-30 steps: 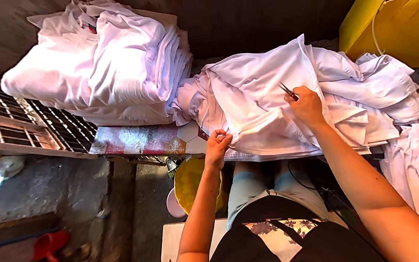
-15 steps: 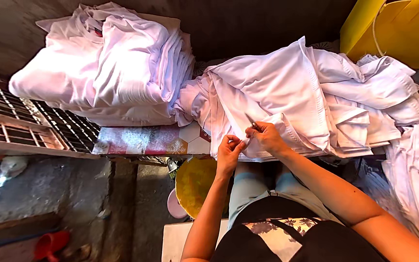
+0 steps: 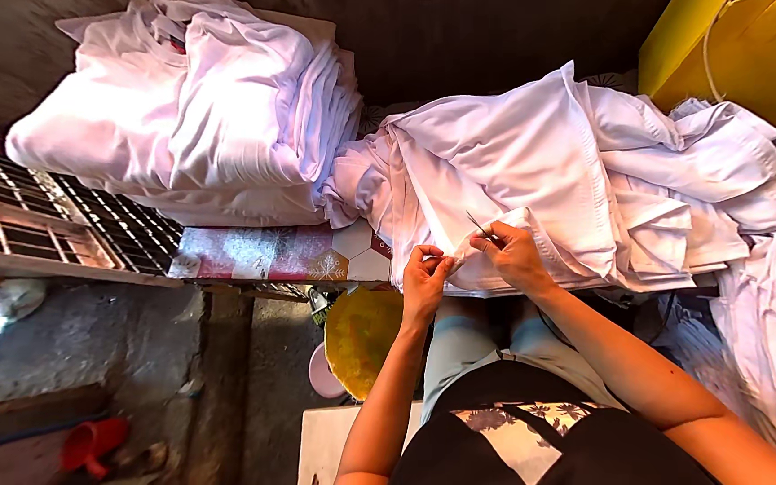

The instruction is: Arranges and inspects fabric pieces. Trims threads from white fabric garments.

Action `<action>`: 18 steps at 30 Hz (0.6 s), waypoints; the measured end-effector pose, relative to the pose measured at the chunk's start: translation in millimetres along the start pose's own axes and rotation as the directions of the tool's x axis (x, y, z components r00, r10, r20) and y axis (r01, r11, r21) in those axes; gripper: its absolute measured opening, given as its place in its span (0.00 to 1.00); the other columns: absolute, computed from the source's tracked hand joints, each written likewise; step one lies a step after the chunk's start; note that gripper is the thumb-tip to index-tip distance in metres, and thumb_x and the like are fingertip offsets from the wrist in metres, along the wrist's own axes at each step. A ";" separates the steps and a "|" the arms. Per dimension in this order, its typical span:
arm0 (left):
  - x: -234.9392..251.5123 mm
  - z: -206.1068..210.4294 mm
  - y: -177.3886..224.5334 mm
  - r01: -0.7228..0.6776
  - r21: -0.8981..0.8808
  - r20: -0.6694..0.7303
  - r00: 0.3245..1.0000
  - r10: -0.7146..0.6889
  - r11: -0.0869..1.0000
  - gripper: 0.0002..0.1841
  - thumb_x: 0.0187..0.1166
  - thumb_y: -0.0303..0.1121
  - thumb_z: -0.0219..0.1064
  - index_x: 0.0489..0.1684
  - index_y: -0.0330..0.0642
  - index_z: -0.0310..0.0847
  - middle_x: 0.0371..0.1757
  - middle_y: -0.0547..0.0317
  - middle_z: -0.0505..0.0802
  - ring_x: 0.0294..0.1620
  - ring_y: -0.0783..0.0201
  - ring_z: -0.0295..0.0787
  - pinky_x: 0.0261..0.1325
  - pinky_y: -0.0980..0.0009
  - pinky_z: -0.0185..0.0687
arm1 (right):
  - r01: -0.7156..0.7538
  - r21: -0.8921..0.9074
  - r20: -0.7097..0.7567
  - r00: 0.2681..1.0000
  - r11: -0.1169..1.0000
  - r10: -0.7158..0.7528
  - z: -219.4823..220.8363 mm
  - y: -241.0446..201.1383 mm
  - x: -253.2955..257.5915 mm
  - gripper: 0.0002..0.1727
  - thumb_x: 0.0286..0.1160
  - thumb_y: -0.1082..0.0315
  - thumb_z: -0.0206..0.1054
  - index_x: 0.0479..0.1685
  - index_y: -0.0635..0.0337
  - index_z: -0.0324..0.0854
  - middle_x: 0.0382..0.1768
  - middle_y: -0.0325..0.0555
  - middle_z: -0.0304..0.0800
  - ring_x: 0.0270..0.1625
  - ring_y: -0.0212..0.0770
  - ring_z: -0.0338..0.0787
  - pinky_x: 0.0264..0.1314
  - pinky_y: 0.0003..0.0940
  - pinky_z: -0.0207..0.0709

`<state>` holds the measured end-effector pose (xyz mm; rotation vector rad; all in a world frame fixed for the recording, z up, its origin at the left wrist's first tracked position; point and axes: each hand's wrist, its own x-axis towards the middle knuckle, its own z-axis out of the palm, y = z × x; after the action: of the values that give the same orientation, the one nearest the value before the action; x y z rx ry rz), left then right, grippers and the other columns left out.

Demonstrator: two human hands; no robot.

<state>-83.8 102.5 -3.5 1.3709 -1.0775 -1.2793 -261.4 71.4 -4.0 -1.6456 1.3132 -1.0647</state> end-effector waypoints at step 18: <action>4.6 -9.0 0.2 -0.019 0.318 0.146 0.989 -0.030 0.948 0.04 0.75 0.26 0.75 0.41 0.36 0.93 0.38 0.60 0.97 0.38 0.77 0.91 0.51 0.74 0.87 | 0.595 -0.362 0.450 0.786 0.717 -0.425 -5.6 -5.0 29.5 0.06 0.57 0.79 0.74 0.31 0.66 0.82 0.27 0.51 0.84 0.24 0.49 0.87 0.19 0.45 0.75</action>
<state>-74.6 98.6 -4.0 1.5332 -1.4340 -1.2663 -261.2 42.9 6.9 -2.5714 0.9399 -0.7103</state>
